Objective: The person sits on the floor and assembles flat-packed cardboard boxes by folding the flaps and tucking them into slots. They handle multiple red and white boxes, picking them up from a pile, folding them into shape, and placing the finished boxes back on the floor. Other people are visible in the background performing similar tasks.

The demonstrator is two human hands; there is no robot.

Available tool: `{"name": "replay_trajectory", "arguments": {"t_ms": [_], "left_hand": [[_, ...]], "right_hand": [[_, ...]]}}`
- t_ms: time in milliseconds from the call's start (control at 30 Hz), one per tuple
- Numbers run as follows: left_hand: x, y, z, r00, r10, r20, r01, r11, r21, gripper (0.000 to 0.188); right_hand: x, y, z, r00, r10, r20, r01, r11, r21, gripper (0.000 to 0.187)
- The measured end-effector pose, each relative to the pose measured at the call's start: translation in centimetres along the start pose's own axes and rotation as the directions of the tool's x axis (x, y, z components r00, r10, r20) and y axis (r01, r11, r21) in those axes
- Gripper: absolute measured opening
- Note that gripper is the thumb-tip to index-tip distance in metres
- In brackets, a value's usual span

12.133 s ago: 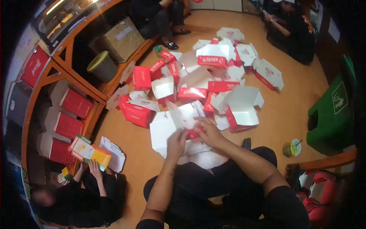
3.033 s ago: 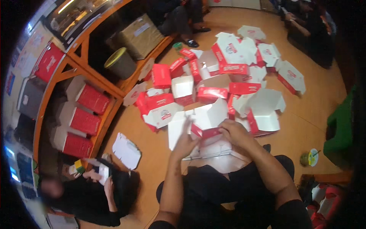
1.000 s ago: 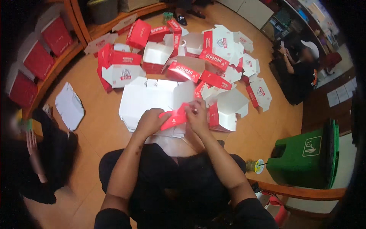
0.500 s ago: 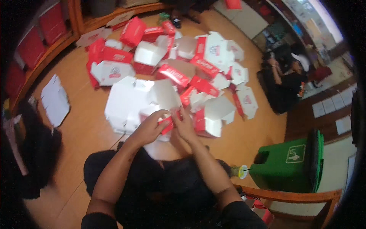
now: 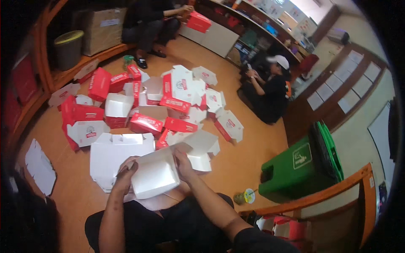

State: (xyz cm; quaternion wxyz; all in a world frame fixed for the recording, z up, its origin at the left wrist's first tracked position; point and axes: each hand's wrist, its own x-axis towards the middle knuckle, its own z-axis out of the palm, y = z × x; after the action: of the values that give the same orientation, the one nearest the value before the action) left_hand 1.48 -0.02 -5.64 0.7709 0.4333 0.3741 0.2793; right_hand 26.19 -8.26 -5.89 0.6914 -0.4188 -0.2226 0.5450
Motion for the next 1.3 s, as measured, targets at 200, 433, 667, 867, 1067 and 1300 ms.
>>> {"name": "replay_trajectory", "arguments": {"t_ms": [200, 433, 667, 867, 1067, 1300], "left_hand": [[1.5, -1.0, 0.8, 0.921, 0.064, -0.385, -0.07, 0.998, 0.0, 0.073], [0.0, 2.9, -0.7, 0.97, 0.168, -0.177, -0.226, 0.893, -0.389, 0.066], [-1.2, 6.0, -3.9, 0.735, 0.168, -0.657, -0.578, 0.662, -0.478, 0.071], [-3.5, 8.0, -4.6, 0.773, 0.183, -0.607, -0.564, 0.636, -0.527, 0.06], [-3.9, 8.2, -5.0, 0.799, 0.24, -0.552, -0.557, 0.643, -0.526, 0.049], [-3.7, 8.0, -4.5, 0.83, 0.216, -0.515, -0.508, 0.673, -0.537, 0.036]], "right_hand": [[-1.9, 0.1, 4.0, 0.981, 0.077, -0.176, -0.12, 0.96, -0.254, 0.058], [-1.8, -2.8, 2.0, 0.82, 0.567, -0.083, -0.525, 0.686, -0.504, 0.072], [5.1, -6.7, 15.3, 0.86, -0.005, 0.51, -0.143, 0.957, 0.252, 0.063], [7.4, 3.6, 11.9, 0.959, -0.033, 0.28, 0.238, 0.626, -0.743, 0.046], [1.2, 14.3, 5.6, 0.677, 0.433, 0.595, 0.725, -0.254, -0.64, 0.066], [0.6, 11.9, 9.9, 0.711, 0.568, 0.414, 0.651, -0.309, -0.694, 0.064]]}}
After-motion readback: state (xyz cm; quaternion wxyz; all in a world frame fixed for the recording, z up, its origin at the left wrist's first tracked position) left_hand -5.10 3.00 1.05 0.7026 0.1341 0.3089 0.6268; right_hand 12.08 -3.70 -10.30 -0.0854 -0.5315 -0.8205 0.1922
